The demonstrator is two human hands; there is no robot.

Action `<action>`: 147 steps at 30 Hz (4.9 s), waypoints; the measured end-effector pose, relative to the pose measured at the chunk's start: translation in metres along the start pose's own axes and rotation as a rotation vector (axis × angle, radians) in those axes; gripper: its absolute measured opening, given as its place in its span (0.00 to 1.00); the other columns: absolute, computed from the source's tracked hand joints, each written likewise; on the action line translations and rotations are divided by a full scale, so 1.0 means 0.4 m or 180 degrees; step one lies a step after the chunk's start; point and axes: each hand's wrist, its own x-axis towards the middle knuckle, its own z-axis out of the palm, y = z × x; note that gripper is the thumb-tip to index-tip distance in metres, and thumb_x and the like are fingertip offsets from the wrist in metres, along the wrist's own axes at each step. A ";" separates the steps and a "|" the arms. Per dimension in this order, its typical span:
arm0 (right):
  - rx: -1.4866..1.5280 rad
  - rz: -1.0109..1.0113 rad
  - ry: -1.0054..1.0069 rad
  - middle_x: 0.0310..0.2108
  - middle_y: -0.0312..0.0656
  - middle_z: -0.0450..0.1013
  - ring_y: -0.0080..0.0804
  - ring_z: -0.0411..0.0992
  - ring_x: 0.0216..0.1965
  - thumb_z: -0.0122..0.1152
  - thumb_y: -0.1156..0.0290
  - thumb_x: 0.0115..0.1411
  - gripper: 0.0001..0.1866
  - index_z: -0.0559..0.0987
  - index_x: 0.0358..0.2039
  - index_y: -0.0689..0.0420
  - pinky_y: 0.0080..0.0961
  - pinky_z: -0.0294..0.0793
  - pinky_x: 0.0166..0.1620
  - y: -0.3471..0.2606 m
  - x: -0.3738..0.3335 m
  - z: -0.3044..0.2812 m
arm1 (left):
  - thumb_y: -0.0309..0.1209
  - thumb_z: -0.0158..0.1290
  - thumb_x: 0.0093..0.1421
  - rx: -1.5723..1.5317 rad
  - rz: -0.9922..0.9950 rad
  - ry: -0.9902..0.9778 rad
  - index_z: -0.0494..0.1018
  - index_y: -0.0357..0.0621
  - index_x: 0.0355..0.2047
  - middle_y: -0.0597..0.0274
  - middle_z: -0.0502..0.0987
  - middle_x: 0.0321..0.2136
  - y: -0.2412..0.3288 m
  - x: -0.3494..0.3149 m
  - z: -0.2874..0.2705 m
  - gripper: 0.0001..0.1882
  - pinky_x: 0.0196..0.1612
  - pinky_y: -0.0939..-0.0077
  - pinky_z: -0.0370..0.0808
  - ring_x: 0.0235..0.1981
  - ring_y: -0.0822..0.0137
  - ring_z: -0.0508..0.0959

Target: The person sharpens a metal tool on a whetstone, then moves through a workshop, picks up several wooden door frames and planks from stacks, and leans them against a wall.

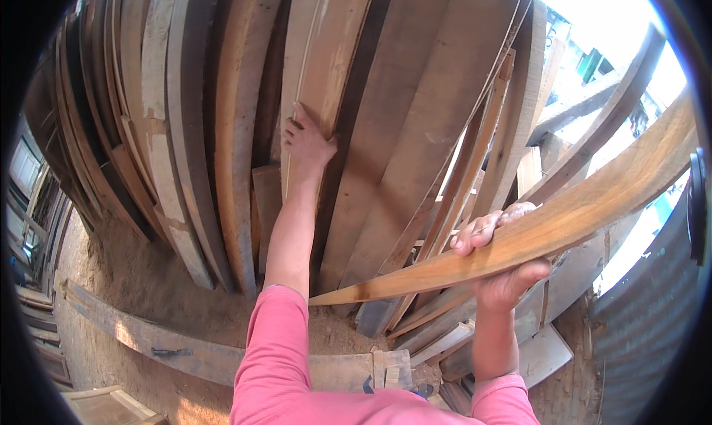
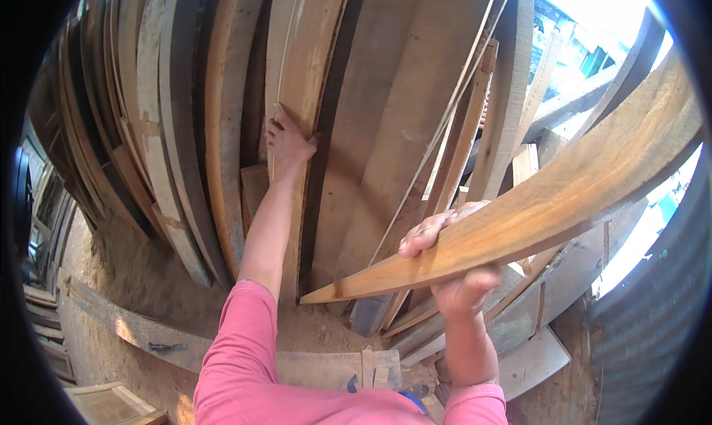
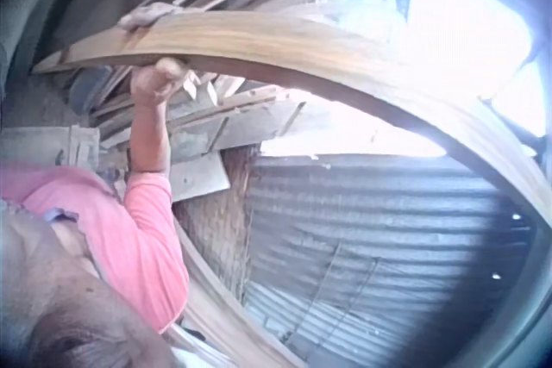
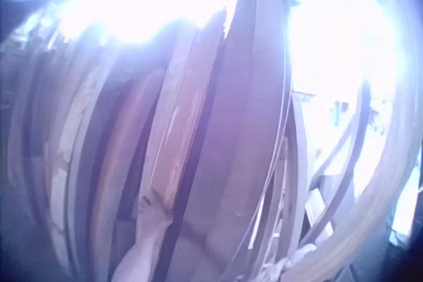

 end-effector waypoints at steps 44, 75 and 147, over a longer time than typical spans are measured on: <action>-0.0581 -0.0036 -0.0935 0.26 0.42 0.75 0.30 0.76 0.26 0.61 0.39 0.56 0.31 0.73 0.40 0.58 0.28 0.77 0.32 0.054 0.373 0.418 | 0.33 0.69 0.42 -0.1252 0.1075 0.1219 0.36 0.33 0.68 0.38 0.49 0.63 -0.448 -0.516 -0.550 0.63 0.67 0.54 0.51 0.65 0.45 0.52; -0.6188 0.0711 -0.1968 0.62 0.47 0.65 0.52 0.61 0.63 0.57 0.52 0.59 0.31 0.70 0.60 0.55 0.49 0.63 0.62 0.575 0.520 -0.042 | 0.28 0.64 0.44 -0.1550 0.0961 0.1156 0.27 0.45 0.71 0.40 0.40 0.68 -0.451 -0.524 -0.569 0.65 0.70 0.54 0.48 0.68 0.47 0.50; -0.1604 -0.0830 -0.0462 0.37 0.36 0.73 0.20 0.70 0.40 0.57 0.63 0.66 0.22 0.69 0.54 0.64 0.20 0.67 0.46 -0.614 -0.198 -0.013 | 0.66 0.51 0.58 -0.3754 0.2334 -0.1848 0.74 0.38 0.27 0.68 0.72 0.20 0.206 -1.054 -0.319 0.36 0.23 0.75 0.65 0.23 0.74 0.70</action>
